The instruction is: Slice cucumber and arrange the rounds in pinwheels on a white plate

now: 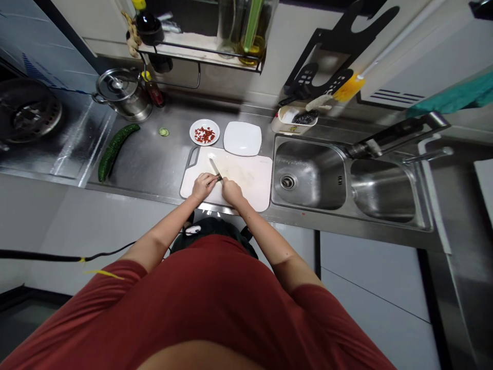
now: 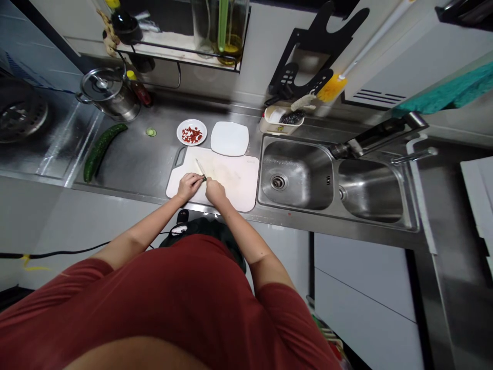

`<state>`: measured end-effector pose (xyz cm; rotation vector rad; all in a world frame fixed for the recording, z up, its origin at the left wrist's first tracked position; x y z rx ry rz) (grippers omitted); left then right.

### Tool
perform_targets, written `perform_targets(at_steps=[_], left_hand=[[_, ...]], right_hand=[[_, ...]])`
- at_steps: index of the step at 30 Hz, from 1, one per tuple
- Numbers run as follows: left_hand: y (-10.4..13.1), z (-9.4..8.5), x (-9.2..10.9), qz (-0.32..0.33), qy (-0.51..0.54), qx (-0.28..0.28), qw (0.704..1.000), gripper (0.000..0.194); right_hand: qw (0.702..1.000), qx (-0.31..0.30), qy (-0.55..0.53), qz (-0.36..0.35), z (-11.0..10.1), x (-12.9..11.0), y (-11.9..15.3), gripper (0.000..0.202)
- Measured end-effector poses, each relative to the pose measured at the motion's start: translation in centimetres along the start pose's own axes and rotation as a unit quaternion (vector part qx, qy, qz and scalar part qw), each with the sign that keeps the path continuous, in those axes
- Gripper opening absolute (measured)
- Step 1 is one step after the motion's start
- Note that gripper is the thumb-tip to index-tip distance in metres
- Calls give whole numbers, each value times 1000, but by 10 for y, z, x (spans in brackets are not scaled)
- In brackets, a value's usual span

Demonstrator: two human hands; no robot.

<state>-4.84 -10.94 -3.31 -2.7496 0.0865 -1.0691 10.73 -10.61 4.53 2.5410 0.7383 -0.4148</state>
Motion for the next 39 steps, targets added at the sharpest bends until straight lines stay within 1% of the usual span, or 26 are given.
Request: perform_targets(at_steps=[6, 10, 18, 20, 24, 29, 31, 33, 35, 37, 39], left_hand=[[0, 0, 1, -1, 6, 1, 1000, 22], [0, -1, 2, -2, 2, -3, 1000, 23], [1, -2, 3, 2, 7, 3, 1000, 22], [1, -2, 4, 1, 6, 2, 1000, 22], [1, -5, 7, -10, 11, 6, 1000, 23], [2, -5, 5, -41, 18, 45, 998, 23], [1, -5, 2, -77, 34, 86, 993, 25], [0, -6, 0, -124, 57, 139, 981, 27], [-2, -9, 0, -153, 73, 175, 970, 28], [-5, -15, 6, -154, 71, 188, 968, 30], [-9, -23, 17, -135, 53, 189, 971, 30]], right_hand=[[1000, -2, 2, 0, -1, -2, -8, 29], [1000, -6, -1, 5, 0, -2, -6, 29], [999, -28, 18, 35, 9, 5, 17, 25], [999, -19, 33, 30, 9, 7, 24, 26], [995, 20, 89, 40, 5, 12, 40, 31], [983, 84, 154, 53, 4, 19, 54, 40], [981, 100, 159, 57, 4, 22, 57, 43], [980, 108, 157, 59, 5, 25, 59, 44], [980, 110, 154, 55, 5, 26, 60, 45], [981, 111, 149, 49, 6, 26, 60, 47], [981, 113, 148, 44, 6, 27, 60, 47]])
Point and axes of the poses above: each hand's wrist, its own y-axis away from the middle knuckle, its own z-axis out of the palm, x = y × z, the point moved 1 cm from there along -y, towards the middle knuckle, and after that the axes turned 14 degrees about -z, right-handed, at the moved point
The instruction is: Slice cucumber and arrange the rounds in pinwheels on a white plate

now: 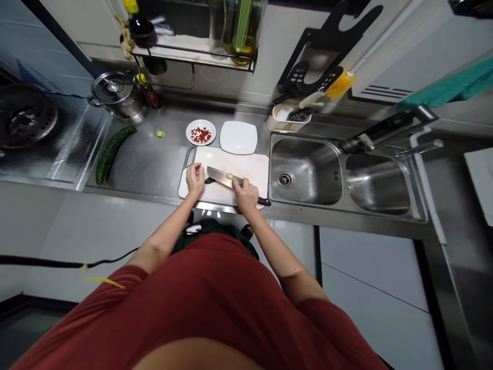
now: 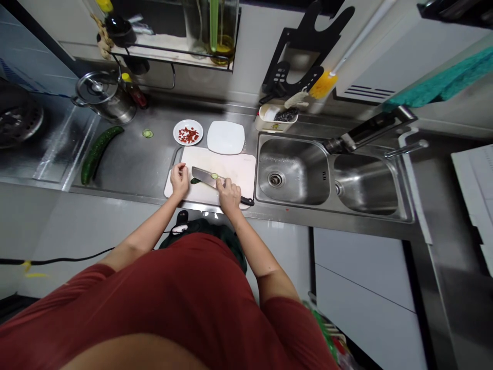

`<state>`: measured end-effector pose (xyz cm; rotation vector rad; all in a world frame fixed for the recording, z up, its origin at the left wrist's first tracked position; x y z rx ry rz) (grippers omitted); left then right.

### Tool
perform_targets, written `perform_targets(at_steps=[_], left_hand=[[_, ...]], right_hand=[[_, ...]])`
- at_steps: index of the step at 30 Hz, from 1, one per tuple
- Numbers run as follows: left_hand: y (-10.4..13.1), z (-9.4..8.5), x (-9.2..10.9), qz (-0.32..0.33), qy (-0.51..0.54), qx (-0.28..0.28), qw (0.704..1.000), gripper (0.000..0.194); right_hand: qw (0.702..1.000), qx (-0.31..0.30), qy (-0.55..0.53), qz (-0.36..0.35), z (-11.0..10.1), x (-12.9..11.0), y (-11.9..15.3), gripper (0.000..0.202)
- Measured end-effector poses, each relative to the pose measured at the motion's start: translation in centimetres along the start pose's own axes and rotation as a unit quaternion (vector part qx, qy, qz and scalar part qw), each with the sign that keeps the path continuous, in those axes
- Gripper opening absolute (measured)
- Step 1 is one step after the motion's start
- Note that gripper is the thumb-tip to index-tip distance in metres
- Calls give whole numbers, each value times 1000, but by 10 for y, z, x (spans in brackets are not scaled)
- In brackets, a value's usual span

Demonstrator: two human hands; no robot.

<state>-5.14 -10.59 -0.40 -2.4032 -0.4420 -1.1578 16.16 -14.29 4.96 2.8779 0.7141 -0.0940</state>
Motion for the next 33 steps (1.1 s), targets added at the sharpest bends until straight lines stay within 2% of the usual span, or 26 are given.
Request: perform_targets(at_steps=[2, 3, 7, 9, 13, 18, 21, 23, 28, 33], left_hand=[[-5, -4, 17, 39, -17, -19, 999, 29], [-8, -6, 26, 65, -29, -50, 996, 29], [-16, -1, 53, 141, -93, -220, 961, 31], [-18, 4, 60, 152, -120, -280, 940, 29], [-18, 11, 63, 148, -122, -324, 926, 18], [-15, 12, 67, 104, -62, -331, 936, 12], [-16, 12, 68, 24, -10, -331, 943, 15], [-20, 13, 64, -34, 23, -305, 952, 17], [-47, 15, 29, -169, 67, -189, 965, 20], [-74, 18, -10, -254, 12, -120, 960, 17]], right_hand=[[1000, 4, 2, -5, 1, 0, 0, 47], [1000, 5, 2, -9, 2, 0, 0, 47], [999, 8, 6, -34, 2, 0, 0, 48], [999, 9, 8, -46, 1, -1, 0, 47], [998, 9, 8, -59, -1, -2, 2, 46], [998, 23, 20, -57, 4, 2, 5, 45], [998, 31, 26, -43, 11, 8, 7, 44], [998, 41, 33, -34, 15, 13, 9, 43], [998, 58, 37, 1, 26, 27, 15, 40], [996, 69, 15, 47, 33, 39, 20, 39]])
Point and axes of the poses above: each hand's wrist, its own y-axis away from the middle knuckle, its own z-axis out of the palm, x = y × z, the point moved 1 cm from there along -y, towards the middle knuckle, and after that the axes turned 14 degrees about -z, right-handed, at the moved point
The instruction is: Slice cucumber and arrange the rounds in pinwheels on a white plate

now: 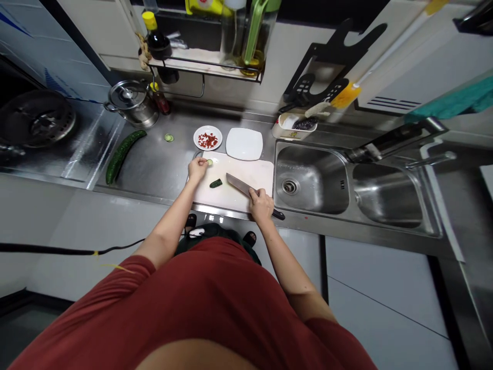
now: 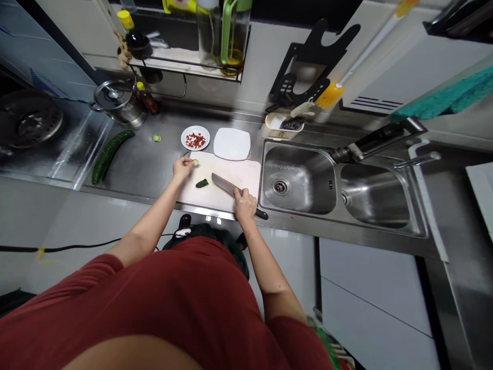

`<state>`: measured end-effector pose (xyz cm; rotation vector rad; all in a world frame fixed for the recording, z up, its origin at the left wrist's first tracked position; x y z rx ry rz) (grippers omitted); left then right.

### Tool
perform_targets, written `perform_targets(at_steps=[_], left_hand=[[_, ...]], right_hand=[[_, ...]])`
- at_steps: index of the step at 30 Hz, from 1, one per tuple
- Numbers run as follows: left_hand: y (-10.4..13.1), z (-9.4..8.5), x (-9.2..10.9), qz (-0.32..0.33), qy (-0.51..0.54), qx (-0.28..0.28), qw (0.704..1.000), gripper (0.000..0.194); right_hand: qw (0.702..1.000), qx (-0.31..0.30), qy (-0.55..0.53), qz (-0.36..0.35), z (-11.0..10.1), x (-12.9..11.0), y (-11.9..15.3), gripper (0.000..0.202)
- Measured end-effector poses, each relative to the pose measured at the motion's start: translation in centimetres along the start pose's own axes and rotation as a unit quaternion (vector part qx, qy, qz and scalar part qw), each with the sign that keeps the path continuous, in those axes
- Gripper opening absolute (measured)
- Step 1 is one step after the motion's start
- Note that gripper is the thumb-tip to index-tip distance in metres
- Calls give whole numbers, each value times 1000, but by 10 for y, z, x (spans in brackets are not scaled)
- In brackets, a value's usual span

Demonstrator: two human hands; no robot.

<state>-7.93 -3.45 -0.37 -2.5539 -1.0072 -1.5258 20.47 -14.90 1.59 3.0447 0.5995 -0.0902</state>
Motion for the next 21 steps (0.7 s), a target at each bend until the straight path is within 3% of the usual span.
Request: perform_targets(at_steps=[10, 21], left_hand=[[-30, 8, 8, -25, -115, 51, 992, 20], [-43, 12, 21, 11, -231, 60, 971, 20]], right_hand=[[999, 5, -33, 36, -1, 4, 2, 34], [998, 4, -44, 45, 0, 4, 3, 34]])
Point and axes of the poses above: each hand's wrist, its own y-axis away from the middle knuckle, its own z-axis out of the palm, x = y × z, the point moved 1 cm from there along -y, towards the middle knuckle, and after that the axes turned 14 degrees about -z, right-handed, at the moved point
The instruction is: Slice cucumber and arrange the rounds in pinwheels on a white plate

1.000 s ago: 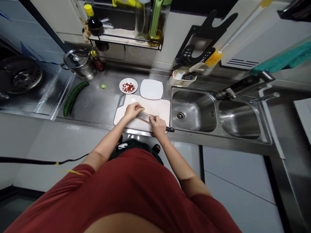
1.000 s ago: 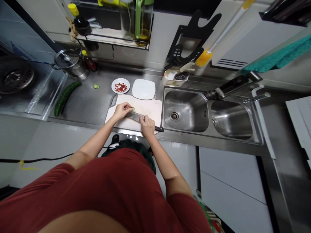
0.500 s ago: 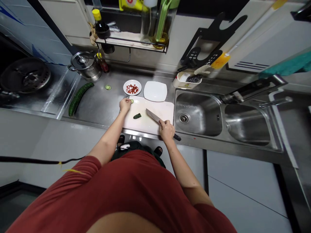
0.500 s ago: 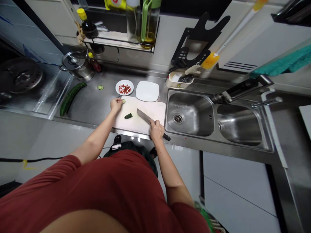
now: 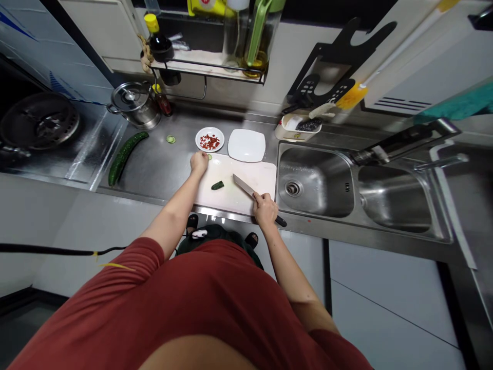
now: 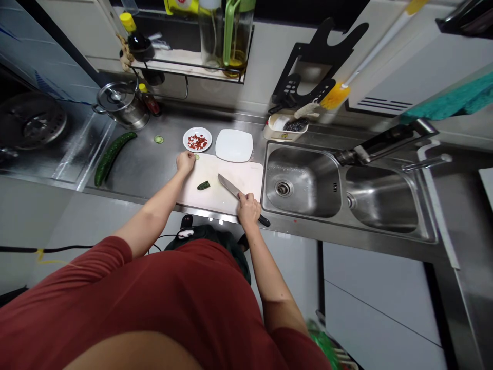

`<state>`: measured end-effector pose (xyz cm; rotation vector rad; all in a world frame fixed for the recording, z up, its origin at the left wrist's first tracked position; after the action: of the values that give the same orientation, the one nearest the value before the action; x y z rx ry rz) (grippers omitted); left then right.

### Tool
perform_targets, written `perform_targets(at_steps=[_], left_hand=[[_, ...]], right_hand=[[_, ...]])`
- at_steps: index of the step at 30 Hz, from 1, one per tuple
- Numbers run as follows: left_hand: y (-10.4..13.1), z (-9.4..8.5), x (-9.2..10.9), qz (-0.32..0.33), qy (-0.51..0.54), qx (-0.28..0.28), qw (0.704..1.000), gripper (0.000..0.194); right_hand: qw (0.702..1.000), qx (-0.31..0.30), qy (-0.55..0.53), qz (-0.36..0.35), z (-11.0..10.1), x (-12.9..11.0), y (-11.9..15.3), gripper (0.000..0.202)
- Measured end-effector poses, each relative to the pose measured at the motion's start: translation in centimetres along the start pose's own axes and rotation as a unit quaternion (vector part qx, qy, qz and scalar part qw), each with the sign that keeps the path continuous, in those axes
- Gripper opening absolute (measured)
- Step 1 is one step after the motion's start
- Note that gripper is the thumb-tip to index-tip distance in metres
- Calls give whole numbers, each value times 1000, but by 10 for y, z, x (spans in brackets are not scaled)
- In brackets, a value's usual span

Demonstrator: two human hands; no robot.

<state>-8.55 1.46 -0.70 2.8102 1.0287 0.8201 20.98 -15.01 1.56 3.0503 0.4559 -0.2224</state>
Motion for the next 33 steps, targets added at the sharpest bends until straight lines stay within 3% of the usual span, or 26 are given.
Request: perform_targets(at_steps=[14, 20, 24, 27, 33], left_hand=[[8, -2, 1, 33, -4, 9, 999, 23], [42, -6, -14, 34, 100, 41, 994, 29], [82, -1, -30, 85, 152, 47, 984, 29], [108, 4, -42, 167, 152, 22, 974, 25], [125, 9, -57, 292, 131, 2, 947, 23]], right_hand=[[998, 10, -44, 39, 0, -3, -1, 37], [992, 1, -122, 43, 1, -6, -10, 33], [987, -26, -154, -20, -4, -15, -19, 30], [984, -70, -158, -41, -11, -27, -25, 30], [981, -116, -143, -54, -23, -56, -32, 25]])
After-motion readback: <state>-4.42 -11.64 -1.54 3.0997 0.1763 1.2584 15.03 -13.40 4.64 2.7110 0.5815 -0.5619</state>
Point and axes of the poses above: each hand's wrist, its own y-axis away from the middle knuckle, its own z-axis out of the palm, x = y × z, the point moved 1 cm from there along -y, towards the middle knuckle, and after that the axes turned 14 degrees about -z, right-handed, at the moved point
